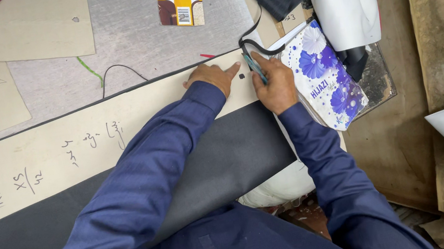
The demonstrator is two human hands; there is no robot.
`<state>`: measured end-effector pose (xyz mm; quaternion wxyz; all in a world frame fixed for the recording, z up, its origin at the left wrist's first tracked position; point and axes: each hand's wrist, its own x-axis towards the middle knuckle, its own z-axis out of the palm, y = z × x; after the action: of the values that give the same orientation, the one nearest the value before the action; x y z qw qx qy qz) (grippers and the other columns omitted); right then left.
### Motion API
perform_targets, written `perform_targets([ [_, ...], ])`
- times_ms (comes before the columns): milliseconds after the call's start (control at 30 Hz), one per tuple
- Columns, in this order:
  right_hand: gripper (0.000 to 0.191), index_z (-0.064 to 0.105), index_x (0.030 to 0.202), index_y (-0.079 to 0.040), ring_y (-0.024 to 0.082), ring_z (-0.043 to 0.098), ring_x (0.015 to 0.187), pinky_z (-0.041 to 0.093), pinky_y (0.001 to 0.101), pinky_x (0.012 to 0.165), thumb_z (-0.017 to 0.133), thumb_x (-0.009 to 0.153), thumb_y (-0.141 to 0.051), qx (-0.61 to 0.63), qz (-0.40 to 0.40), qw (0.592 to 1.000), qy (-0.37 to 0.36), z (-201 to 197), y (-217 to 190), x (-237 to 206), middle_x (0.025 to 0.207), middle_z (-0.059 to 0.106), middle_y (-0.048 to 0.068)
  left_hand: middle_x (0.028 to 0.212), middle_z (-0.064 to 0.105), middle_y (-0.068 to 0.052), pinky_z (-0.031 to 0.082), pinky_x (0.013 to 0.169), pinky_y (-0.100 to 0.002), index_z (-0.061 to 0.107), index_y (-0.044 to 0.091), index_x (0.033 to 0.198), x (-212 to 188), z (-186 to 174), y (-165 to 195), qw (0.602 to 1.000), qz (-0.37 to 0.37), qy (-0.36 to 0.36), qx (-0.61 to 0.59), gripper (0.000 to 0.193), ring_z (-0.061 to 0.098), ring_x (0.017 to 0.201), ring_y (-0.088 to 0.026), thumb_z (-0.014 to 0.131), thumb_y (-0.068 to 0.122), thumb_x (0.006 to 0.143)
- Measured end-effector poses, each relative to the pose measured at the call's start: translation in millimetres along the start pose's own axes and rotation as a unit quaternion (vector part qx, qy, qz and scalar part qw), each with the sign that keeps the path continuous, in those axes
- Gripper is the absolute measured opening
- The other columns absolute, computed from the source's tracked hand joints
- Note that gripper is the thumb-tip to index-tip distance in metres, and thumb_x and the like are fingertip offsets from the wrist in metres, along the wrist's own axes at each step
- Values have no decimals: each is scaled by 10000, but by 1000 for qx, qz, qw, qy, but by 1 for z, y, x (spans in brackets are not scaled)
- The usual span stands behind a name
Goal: The person uses a cardboard template to mark and cut a large sheet of black fabric with a rotary cutter. They align the template, trace the outline, and cut along the marked lines to produce shaped fabric pieces.
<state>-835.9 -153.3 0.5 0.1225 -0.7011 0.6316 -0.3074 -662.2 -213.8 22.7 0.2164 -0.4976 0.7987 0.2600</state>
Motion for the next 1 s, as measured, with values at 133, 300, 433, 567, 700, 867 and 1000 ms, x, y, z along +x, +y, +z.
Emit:
perform_targets([
  [133,462,737,1301,-119,335,638,684,514,428,665,754,847,-32,-74,-17,997,6,4,-10,19,798,641,172,1254,650,-243,639,725,-532,26,414,1650,7,-4,3,998,7,4,58,934,733,978,-418,606,123,978],
  [300,448,725,1274,-124,288,644,619,529,395,615,759,830,-67,-38,37,999,-13,-3,-10,29,776,668,136,1119,722,-252,649,653,-495,13,409,1655,11,-4,5,997,13,-1,72,977,763,847,-383,621,99,956],
  [433,440,751,1253,-101,306,648,631,521,407,612,783,816,-67,-60,-7,998,3,1,-7,30,774,660,161,1102,723,-251,638,642,-491,0,388,1656,12,-6,6,997,12,0,80,961,759,820,-394,614,126,964],
  [567,404,763,1221,-117,290,671,636,540,402,627,771,819,-73,-45,0,999,13,8,-5,28,791,683,145,1090,728,-258,643,630,-486,-9,397,1657,15,-8,7,997,6,-9,75,985,765,830,-393,597,57,959],
  [700,381,776,1188,-109,318,697,684,562,422,667,770,808,-73,-68,-4,997,22,9,-4,32,839,715,172,1111,711,-262,630,641,-505,-32,379,1654,17,-9,10,996,-2,-13,86,1023,748,856,-411,628,66,938],
  [867,349,784,1139,-97,368,726,758,590,427,735,768,791,-73,-79,5,997,-1,8,-6,41,887,737,213,1131,707,-265,646,668,-526,-17,394,1650,20,-7,14,997,-3,-17,76,996,750,860,-425,602,42,954],
  [1000,328,790,1124,-91,401,715,742,579,452,732,748,799,-80,-94,31,995,-23,0,-9,20,813,723,227,1157,700,-279,643,688,-535,-35,395,1648,26,-1,15,997,-1,-22,73,1013,734,918,-431,606,30,954],
])
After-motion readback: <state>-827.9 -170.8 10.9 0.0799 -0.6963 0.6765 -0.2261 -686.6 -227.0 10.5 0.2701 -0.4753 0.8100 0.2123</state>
